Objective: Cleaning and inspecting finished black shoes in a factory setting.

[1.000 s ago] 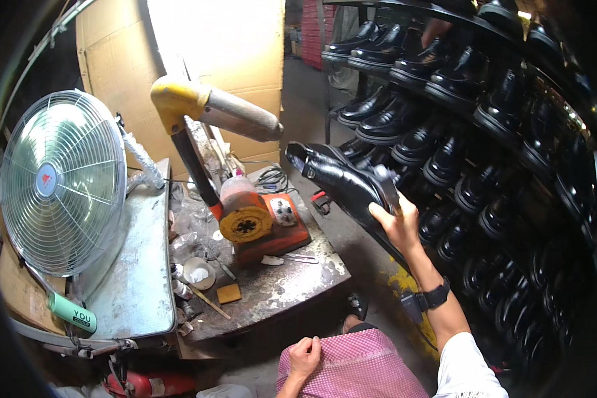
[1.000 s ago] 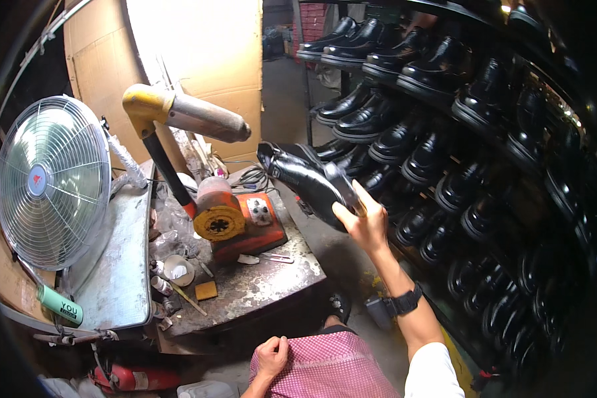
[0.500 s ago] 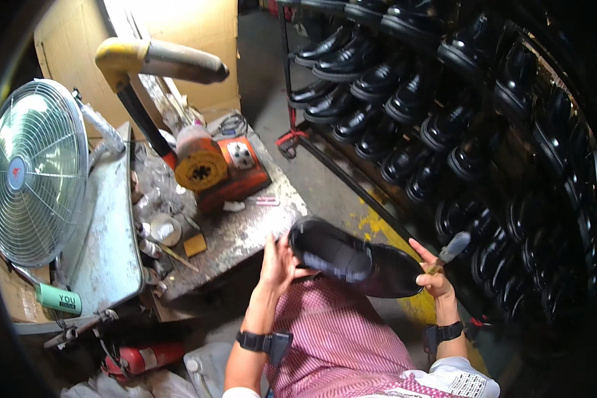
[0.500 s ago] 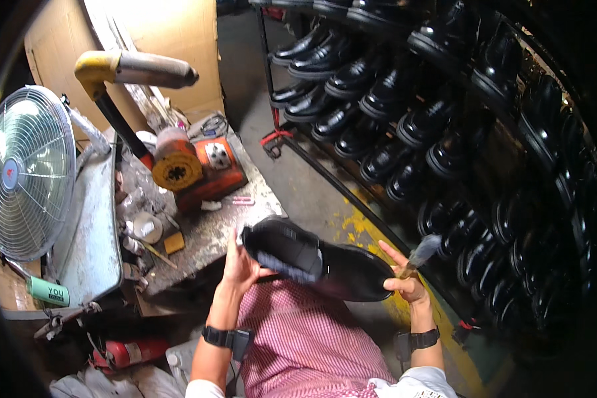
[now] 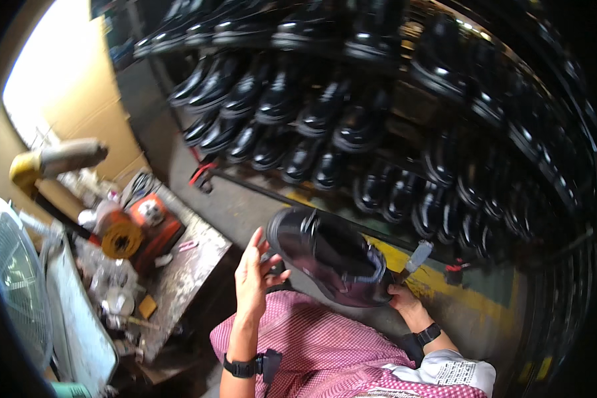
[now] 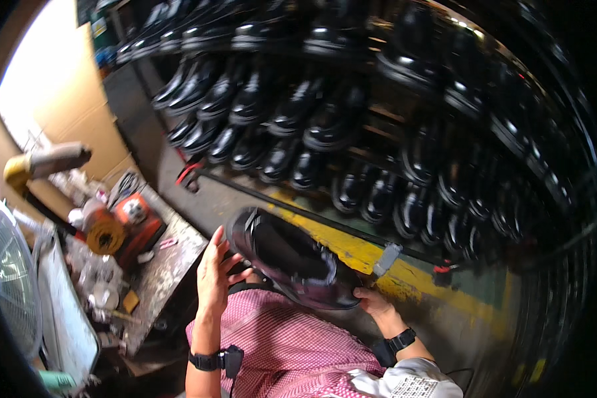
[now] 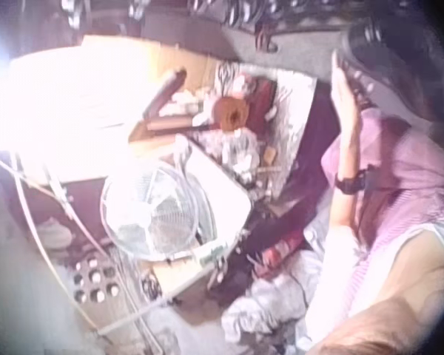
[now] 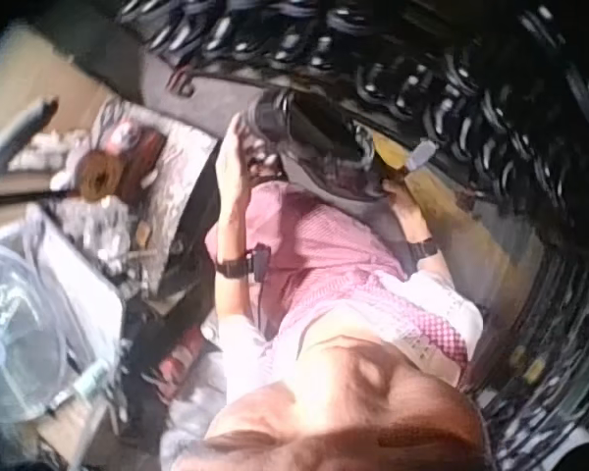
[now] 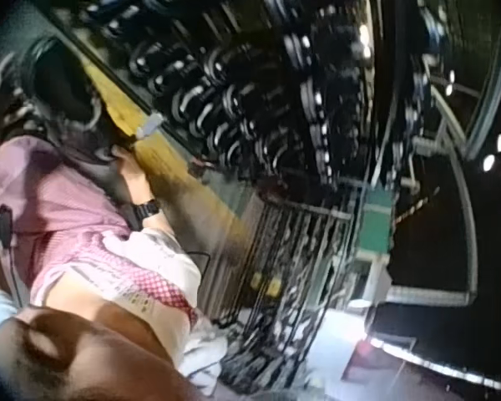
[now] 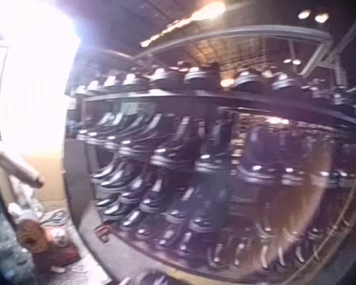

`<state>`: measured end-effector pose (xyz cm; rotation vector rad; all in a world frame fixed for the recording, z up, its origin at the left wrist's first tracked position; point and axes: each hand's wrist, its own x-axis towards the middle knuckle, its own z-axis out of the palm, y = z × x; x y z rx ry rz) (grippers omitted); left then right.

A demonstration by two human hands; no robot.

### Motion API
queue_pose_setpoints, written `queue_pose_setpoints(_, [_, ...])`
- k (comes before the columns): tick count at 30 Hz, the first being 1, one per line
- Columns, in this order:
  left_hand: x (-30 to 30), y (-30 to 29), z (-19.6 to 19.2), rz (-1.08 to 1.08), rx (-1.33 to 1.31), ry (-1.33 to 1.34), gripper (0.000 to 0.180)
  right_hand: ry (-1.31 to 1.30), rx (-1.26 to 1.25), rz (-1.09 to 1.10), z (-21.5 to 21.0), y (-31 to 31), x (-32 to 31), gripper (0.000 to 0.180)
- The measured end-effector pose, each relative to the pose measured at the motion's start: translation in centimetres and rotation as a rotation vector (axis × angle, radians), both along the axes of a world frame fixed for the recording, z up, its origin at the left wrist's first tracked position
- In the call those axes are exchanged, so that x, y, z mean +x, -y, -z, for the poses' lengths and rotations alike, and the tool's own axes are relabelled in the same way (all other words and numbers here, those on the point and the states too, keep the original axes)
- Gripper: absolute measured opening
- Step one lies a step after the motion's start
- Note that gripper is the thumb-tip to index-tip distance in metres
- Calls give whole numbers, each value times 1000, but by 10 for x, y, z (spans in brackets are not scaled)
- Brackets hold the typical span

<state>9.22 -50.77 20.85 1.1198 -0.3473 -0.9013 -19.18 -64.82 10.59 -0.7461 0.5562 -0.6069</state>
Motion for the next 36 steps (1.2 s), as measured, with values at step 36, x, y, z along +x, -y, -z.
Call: queue_pose_setpoints(36, [-69,2,125,222,219,248,26,15,133,430,-117,174,230,62])
